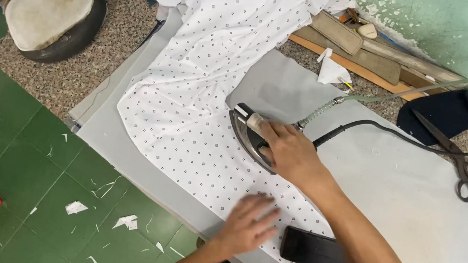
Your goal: The person irons a white polka-dotted fabric on a work table using a steam iron and a black pressing block. They smooth the fabric with their hands, press it with the iron, and trim the edge with scissors before folding the fabric.
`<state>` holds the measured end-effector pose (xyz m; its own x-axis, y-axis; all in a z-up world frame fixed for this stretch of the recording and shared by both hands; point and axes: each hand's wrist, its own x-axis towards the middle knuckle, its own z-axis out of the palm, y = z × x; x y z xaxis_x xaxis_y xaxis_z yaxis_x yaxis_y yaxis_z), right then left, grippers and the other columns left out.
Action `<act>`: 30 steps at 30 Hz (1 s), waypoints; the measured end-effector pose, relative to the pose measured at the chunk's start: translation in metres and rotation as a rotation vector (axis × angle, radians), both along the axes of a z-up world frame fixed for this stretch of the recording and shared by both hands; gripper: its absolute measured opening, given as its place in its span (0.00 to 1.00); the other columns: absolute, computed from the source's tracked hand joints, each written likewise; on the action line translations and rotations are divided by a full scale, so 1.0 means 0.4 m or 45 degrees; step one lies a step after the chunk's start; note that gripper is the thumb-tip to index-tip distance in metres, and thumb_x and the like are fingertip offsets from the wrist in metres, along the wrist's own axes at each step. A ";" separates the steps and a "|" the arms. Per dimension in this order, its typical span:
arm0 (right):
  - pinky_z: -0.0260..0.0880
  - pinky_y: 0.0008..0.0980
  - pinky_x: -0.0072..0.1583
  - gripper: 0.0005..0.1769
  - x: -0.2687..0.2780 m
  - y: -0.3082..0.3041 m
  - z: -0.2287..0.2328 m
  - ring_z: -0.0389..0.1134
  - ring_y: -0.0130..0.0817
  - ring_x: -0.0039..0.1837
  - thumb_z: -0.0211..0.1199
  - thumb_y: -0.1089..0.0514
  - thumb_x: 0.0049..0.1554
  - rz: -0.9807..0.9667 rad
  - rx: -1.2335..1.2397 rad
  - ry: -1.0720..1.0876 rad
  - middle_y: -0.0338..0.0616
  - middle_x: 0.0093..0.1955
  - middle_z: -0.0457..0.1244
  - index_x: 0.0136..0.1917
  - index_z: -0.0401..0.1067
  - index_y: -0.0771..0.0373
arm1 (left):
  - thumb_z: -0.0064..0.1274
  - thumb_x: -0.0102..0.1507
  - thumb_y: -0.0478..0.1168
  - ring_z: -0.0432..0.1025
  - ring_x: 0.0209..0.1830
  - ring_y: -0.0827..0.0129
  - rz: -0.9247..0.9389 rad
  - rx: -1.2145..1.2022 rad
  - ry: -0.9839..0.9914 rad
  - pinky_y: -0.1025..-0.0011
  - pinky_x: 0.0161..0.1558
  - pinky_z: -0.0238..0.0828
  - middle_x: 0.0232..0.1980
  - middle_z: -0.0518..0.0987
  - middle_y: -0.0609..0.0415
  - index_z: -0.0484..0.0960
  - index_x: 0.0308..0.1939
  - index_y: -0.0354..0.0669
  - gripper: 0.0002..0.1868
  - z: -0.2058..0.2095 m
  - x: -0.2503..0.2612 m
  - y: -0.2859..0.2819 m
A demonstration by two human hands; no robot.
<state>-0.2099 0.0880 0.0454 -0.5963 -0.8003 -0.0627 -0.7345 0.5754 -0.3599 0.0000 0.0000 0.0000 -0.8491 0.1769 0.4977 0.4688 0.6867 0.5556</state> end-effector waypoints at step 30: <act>0.75 0.44 0.43 0.27 0.103 0.011 0.007 0.75 0.50 0.39 0.61 0.33 0.55 -0.440 0.209 0.001 0.52 0.35 0.69 0.45 0.69 0.60 | 0.19 0.72 0.56 0.35 0.84 0.59 0.140 -0.873 -0.931 0.55 0.78 0.17 0.84 0.43 0.49 0.49 0.80 0.47 0.35 -0.080 -0.300 -0.343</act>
